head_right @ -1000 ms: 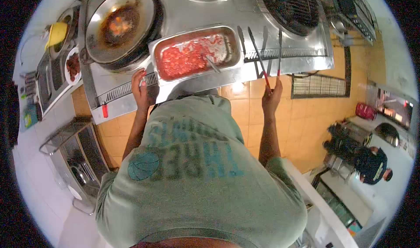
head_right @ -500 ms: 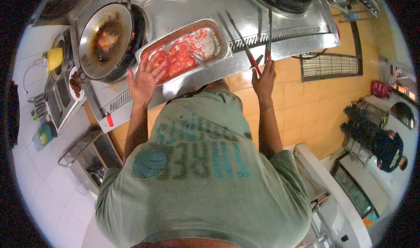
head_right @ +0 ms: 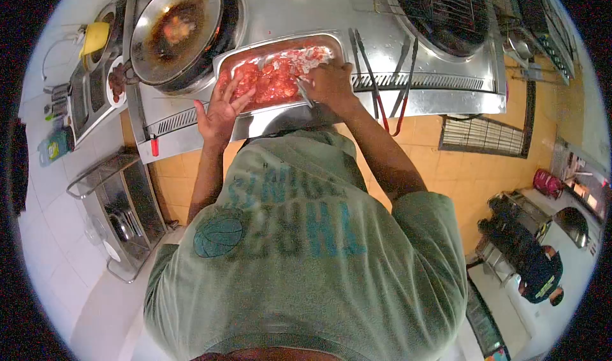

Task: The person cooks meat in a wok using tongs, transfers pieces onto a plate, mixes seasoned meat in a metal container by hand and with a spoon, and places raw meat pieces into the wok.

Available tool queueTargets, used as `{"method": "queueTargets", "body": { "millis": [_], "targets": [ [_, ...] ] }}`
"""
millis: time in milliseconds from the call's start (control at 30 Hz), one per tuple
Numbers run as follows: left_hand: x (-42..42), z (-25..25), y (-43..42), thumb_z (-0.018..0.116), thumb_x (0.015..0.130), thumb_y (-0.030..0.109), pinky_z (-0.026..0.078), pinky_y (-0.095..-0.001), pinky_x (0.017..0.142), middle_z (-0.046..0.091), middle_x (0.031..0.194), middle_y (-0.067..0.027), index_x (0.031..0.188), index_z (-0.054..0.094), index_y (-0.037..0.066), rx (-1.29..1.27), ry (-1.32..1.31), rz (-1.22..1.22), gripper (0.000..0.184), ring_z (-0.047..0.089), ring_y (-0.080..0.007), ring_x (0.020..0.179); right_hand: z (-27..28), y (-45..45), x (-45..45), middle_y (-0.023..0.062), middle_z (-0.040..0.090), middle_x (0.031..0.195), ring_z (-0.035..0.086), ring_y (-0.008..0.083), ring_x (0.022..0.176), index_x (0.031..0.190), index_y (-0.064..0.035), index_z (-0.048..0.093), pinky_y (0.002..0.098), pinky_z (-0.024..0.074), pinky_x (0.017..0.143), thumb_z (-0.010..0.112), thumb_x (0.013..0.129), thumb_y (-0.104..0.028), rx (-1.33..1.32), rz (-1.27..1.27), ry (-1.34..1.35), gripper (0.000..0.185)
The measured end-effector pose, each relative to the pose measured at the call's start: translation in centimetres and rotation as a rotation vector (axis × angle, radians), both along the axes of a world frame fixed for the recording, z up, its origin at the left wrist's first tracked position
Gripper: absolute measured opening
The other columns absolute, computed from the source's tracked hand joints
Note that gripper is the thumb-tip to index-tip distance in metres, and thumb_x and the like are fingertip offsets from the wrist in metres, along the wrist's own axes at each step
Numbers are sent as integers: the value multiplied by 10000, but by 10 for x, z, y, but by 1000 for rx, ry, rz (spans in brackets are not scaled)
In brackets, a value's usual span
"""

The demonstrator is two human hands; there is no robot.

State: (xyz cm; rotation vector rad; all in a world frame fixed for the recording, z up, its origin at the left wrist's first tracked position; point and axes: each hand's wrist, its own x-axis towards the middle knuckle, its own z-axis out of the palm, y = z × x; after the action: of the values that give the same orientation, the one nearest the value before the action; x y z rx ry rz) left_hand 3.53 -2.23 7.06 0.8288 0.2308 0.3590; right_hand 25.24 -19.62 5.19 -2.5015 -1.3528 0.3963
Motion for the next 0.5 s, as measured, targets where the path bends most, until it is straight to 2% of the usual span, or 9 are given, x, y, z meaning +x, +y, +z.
{"method": "queueTargets", "body": {
  "millis": [33,133,233,267,367,433,467,500],
  "targets": [
    [0,4,-2,227,875,736,199,-517,1113,214,1518,-208,1469,273,179,3,2,15,815,384,-460,1292,5,13,-3,99,679,831,627,297,848,801,-119,712,516,466,806,708,733,-262,-122,70,11,158],
    [-6,9,-3,223,876,733,193,-516,1117,201,1519,-220,1479,232,143,-25,20,65,843,384,-463,1290,-4,27,-18,129,681,802,641,311,878,784,-113,721,487,469,829,728,704,-346,-246,104,-55,247],
    [-14,9,0,230,882,724,192,-507,1119,204,1515,-226,1480,225,140,-34,32,92,836,386,-453,1293,-24,27,-15,157,688,890,626,311,989,903,-82,710,609,249,1028,676,723,-351,-312,45,57,326],
    [-17,9,1,233,884,721,193,-504,1119,205,1515,-228,1480,225,141,-30,33,93,832,385,-450,1295,-9,28,-17,152,691,902,641,307,960,895,-81,711,616,257,1012,683,710,-341,-303,-7,94,320],
    [-22,3,7,252,896,700,233,-485,1108,210,1512,-230,1478,225,123,-84,17,83,820,391,-446,1293,16,24,-19,121,680,840,660,297,796,838,-113,719,488,493,790,713,726,-333,-328,1,-55,248],
    [-22,8,12,264,903,685,262,-472,1097,212,1512,-231,1476,227,110,-51,22,71,812,394,-445,1291,-10,13,-12,111,679,917,660,290,873,982,-103,693,554,413,883,681,748,-314,-233,-25,-48,315],
    [-23,9,14,269,907,678,276,-465,1092,213,1511,-231,1475,228,104,-36,27,67,809,396,-445,1290,-6,12,-12,106,678,955,661,286,911,1054,-99,680,586,373,929,666,760,-305,-187,-36,-42,360],
    [-25,9,16,274,908,675,286,-461,1089,213,1511,-232,1475,226,99,-28,27,58,810,396,-444,1290,-1,10,-11,101,674,964,657,284,927,1134,-111,635,580,385,927,666,768,-319,-221,-38,-15,422]
  ]
}}
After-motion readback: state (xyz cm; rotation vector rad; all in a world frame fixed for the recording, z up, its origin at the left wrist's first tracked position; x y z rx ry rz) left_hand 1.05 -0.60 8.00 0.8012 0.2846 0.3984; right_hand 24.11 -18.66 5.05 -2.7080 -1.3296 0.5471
